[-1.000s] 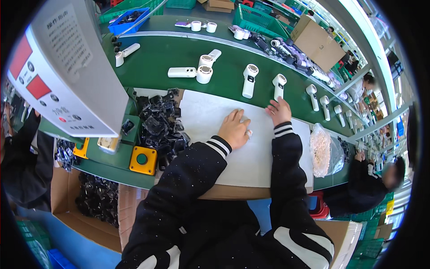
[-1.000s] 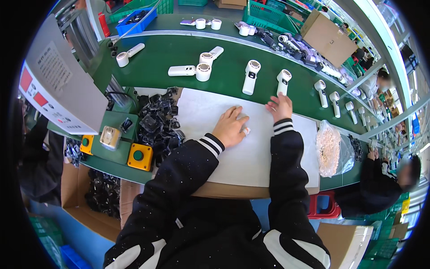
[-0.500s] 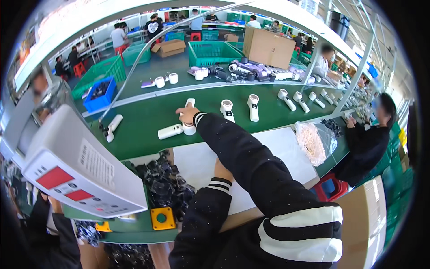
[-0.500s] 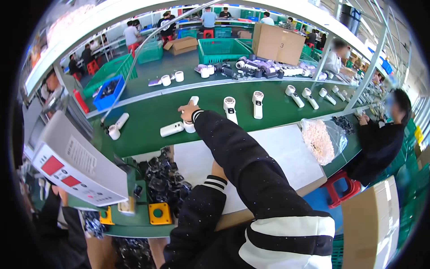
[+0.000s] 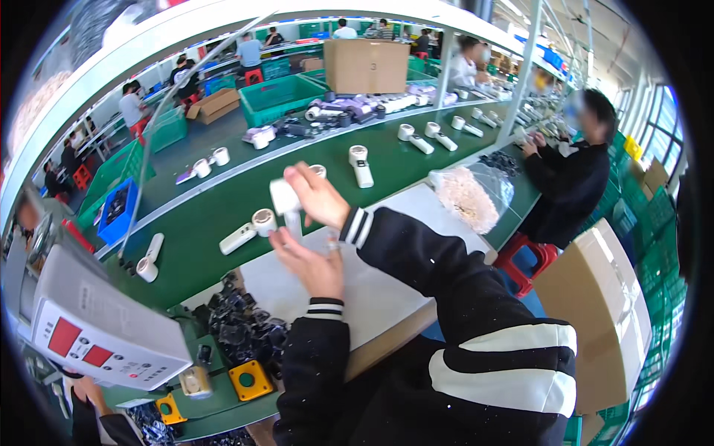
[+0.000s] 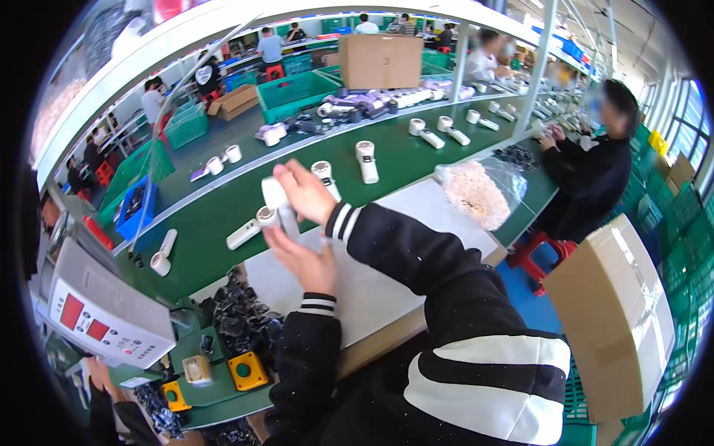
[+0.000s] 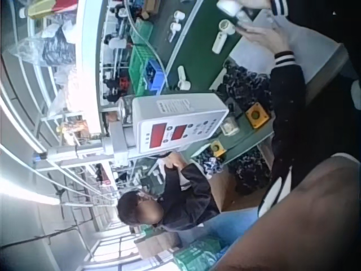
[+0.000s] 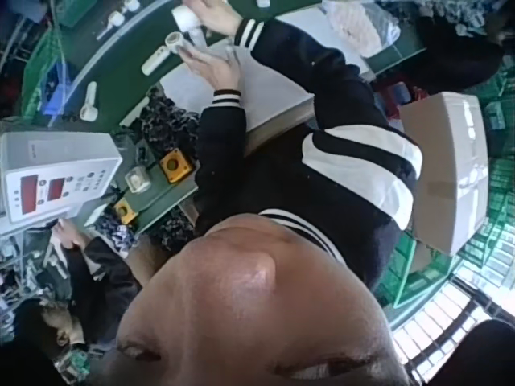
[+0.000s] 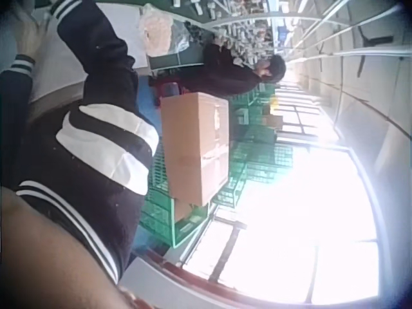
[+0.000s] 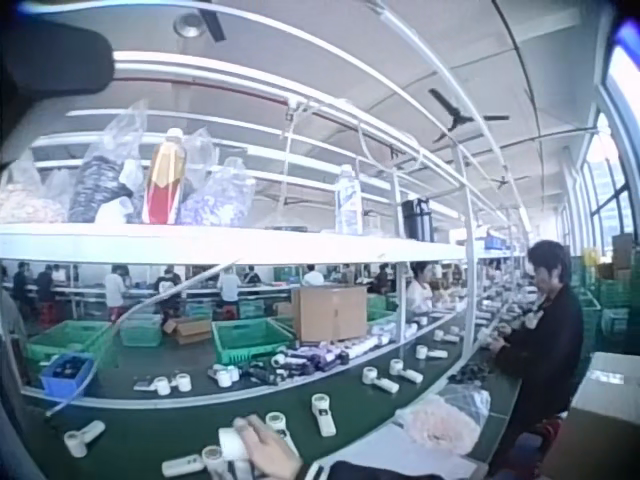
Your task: Assembling handheld electronic devices on a manufacturing production line, involving component attachment and inspection.
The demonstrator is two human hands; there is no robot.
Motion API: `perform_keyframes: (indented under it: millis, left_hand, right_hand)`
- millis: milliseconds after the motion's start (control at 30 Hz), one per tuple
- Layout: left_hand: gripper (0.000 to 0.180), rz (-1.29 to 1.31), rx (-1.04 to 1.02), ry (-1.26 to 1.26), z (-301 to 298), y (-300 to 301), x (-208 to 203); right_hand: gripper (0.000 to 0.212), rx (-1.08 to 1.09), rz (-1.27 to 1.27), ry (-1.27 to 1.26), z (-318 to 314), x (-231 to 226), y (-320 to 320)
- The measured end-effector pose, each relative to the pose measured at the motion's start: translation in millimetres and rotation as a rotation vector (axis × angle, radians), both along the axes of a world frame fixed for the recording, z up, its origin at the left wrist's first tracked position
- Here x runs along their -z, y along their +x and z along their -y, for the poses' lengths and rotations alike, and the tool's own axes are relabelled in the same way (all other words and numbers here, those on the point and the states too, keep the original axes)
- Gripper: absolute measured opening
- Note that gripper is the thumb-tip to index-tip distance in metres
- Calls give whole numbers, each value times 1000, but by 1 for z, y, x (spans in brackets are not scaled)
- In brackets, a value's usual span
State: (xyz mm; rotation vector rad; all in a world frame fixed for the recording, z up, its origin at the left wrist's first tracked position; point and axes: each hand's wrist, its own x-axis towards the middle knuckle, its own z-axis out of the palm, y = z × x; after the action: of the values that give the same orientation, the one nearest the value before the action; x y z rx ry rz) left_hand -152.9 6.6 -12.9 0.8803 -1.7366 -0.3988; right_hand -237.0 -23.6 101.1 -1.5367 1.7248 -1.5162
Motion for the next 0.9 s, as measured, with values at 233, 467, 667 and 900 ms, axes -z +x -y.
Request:
perform_keyframes:
  millis: [233, 467, 667, 900]
  left_hand:
    - [77, -97, 288, 52, -14, 1, 5]
    - [78, -27, 492, 554, -9, -6, 48]
    - [80, 529, 92, 196, -12, 1, 74]
    - [45, 1006, 387, 80, -56, 90, -10]
  right_hand:
    - [40, -171, 290, 194, -105, 17, -72]
    - [26, 828, -338, 337, -147, 141, -291]
    - [30, 813, -627, 548, -157, 190, -346]
    - [29, 804, -709, 561, -166, 187, -363]
